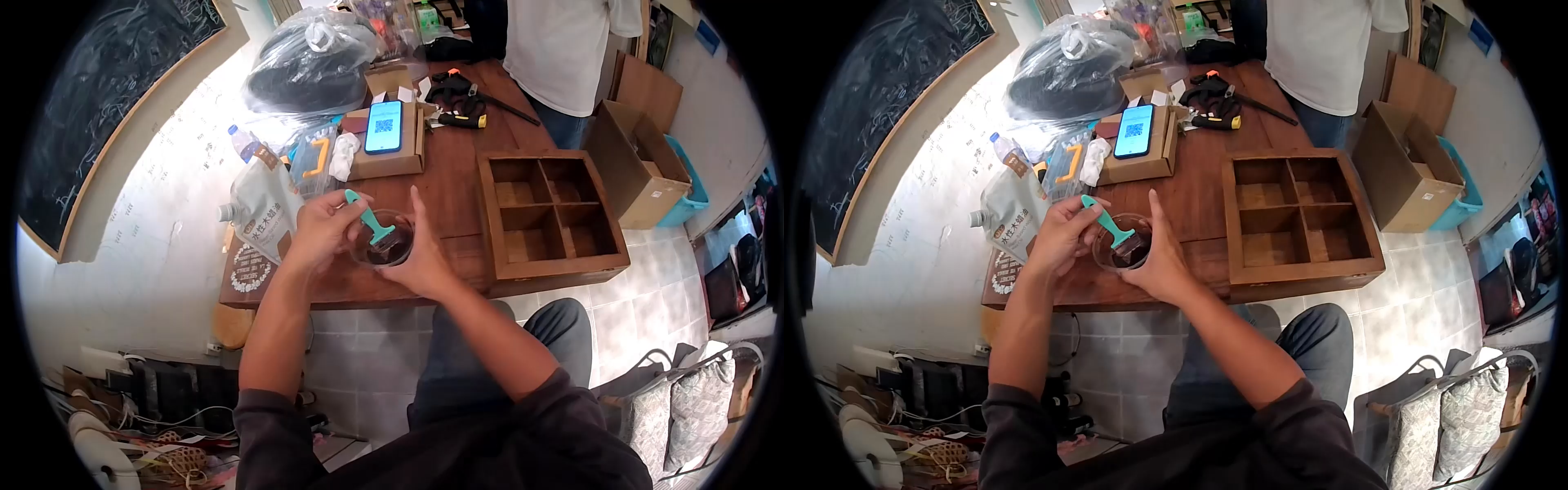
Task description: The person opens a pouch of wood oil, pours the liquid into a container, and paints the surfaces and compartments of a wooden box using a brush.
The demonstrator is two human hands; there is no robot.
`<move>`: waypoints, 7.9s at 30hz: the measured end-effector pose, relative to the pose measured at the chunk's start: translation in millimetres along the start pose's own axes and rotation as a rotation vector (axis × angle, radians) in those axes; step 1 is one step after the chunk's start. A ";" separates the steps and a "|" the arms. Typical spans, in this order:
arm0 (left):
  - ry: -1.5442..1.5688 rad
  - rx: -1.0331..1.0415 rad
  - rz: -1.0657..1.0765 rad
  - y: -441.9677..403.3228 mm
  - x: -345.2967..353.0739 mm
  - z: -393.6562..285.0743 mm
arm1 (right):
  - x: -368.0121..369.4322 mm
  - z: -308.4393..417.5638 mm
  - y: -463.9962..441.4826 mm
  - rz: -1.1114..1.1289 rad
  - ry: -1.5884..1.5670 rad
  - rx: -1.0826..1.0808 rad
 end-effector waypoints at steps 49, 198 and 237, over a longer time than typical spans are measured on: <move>-0.270 0.434 -0.114 48.8 -50.2 -38.0 | -19.6 -2.7 9.0 -0.154 -0.138 0.052; 0.942 0.245 -0.512 36.6 102.6 33.9 | -400.9 23.3 58.4 0.018 0.385 0.522; 1.002 0.285 -0.603 103.2 102.9 71.6 | -369.9 29.3 8.7 0.234 0.573 0.543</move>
Point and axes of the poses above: each hand's wrist, its own y-axis away from the middle knuckle, its own x-axis out of the palm, z = x × y, the point moved 6 cm from there along -y, towards the middle knuckle
